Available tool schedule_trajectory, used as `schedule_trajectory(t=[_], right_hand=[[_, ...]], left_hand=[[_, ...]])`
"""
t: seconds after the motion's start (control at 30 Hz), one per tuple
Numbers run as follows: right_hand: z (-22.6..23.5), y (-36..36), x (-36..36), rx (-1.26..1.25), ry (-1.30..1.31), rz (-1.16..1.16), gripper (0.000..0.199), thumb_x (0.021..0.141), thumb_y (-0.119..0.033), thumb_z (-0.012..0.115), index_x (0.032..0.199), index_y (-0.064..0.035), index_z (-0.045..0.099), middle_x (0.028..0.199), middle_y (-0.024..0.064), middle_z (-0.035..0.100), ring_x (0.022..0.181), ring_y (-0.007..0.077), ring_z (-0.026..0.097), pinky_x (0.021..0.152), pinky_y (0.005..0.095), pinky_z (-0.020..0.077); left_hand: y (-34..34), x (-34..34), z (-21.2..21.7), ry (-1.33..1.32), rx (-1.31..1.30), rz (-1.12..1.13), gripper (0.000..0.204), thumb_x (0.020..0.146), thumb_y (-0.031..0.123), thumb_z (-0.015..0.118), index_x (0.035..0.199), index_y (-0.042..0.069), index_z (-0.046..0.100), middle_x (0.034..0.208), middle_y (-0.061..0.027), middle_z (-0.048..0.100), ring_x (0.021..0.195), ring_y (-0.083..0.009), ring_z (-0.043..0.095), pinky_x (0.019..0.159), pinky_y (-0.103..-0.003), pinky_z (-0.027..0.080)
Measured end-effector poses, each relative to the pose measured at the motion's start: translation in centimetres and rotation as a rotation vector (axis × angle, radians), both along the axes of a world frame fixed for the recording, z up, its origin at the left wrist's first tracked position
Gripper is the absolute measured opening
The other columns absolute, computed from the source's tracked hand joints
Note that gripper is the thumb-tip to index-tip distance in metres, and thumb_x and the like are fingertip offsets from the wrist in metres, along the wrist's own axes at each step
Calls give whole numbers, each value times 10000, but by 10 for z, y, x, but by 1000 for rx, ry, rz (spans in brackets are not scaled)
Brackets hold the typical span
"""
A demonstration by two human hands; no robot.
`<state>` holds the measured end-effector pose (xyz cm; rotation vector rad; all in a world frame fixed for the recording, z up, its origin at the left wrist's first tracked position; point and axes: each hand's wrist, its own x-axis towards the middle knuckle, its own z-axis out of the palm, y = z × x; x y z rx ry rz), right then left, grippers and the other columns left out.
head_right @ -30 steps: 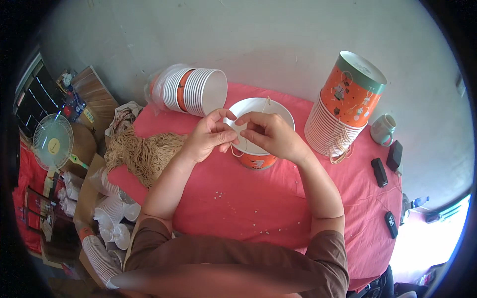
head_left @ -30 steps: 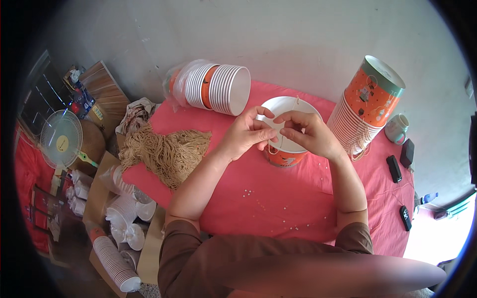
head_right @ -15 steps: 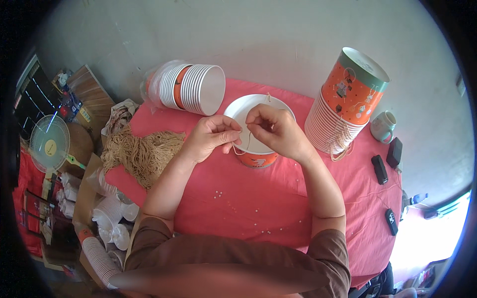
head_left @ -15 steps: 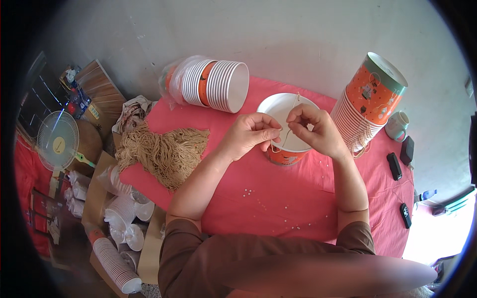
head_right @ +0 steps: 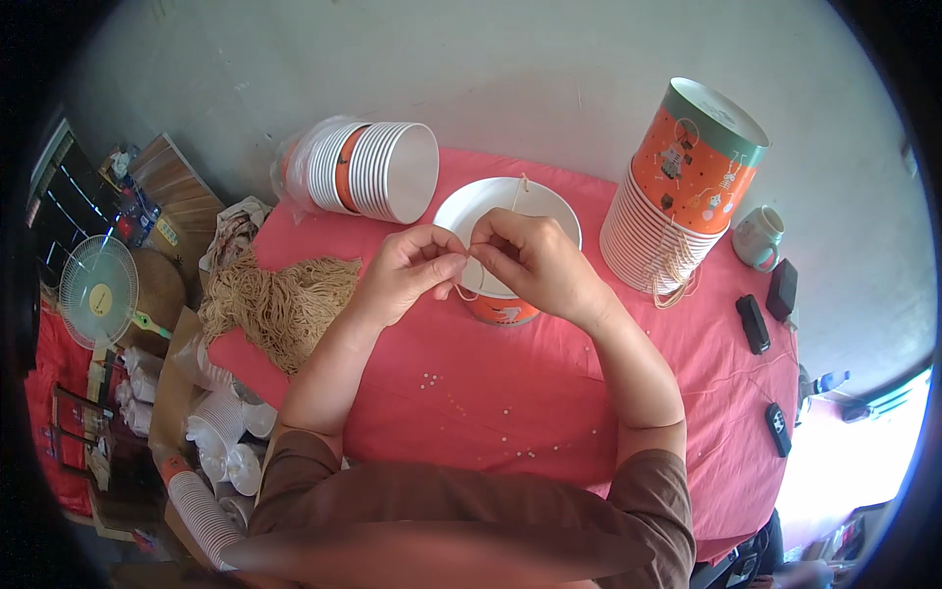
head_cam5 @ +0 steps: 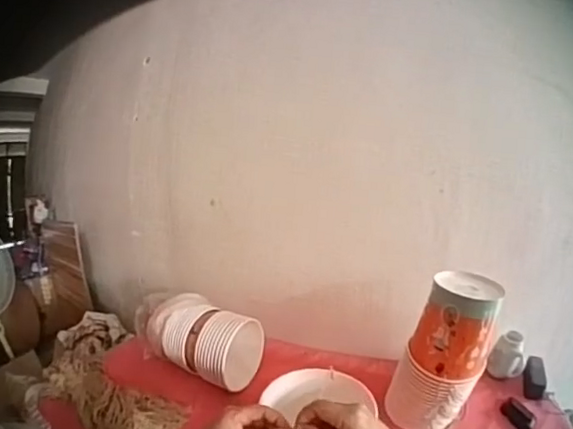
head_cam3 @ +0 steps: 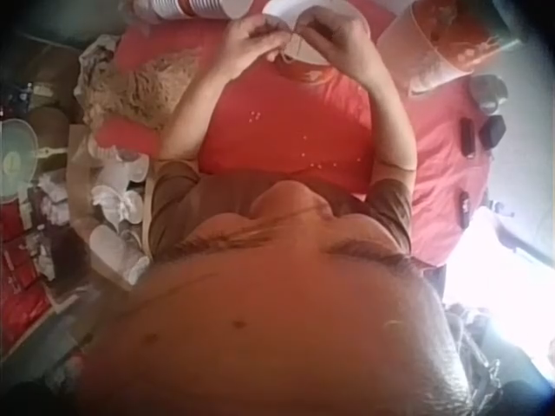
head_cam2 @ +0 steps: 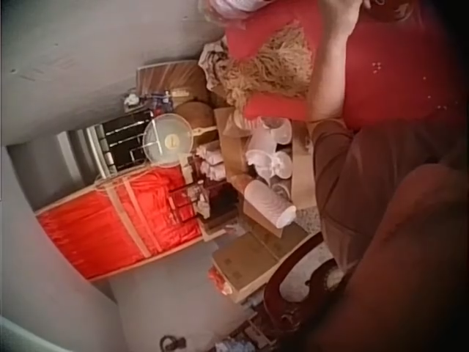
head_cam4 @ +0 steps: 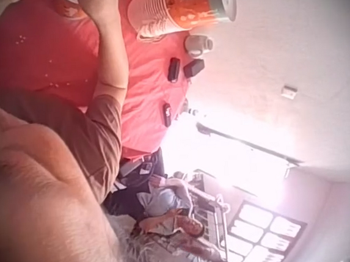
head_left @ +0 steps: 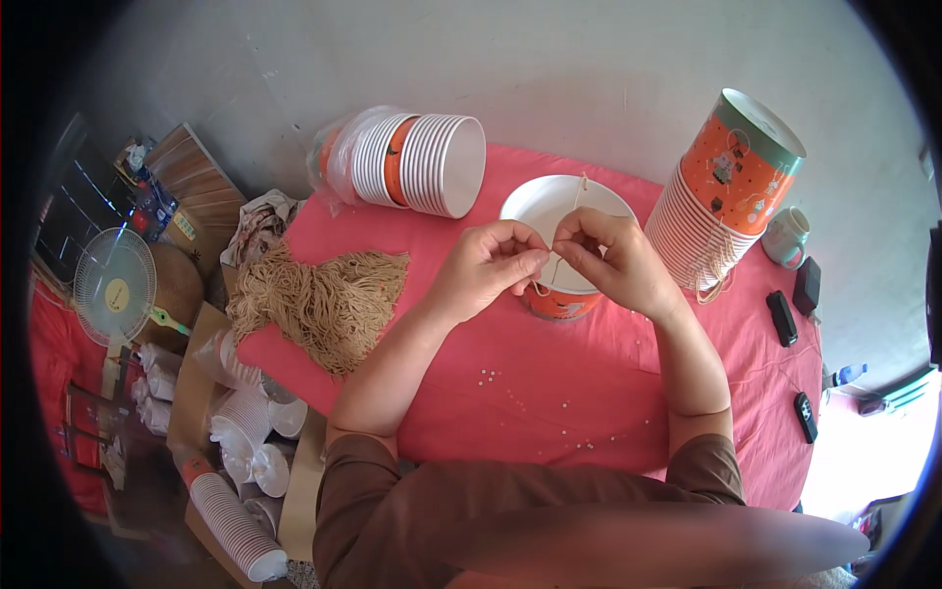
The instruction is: Threading elastic cords through pre-punched holes in paper buckets for final assembly.
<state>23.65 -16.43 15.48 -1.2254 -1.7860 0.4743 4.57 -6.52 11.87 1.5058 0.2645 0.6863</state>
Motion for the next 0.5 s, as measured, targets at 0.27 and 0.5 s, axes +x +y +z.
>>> schedule_trajectory(t=[0.27,0.5], right_hand=[[2,-1,4,-34,81,8,63,928,-23,639,982,1,621,762,54,621,662,102,558,596,274,463],[6,-6,-1,-29,-6,81,152,898,24,631,1046,-6,645,787,52,635,688,112,594,630,279,499]], left_hand=[[-10,2,-3,75,310,274,48,935,41,660,956,1,646,785,21,648,678,-6,548,581,-180,429],[-24,4,1,178,400,261,103,911,59,692,969,-26,679,785,-19,692,699,-47,629,609,-224,501]])
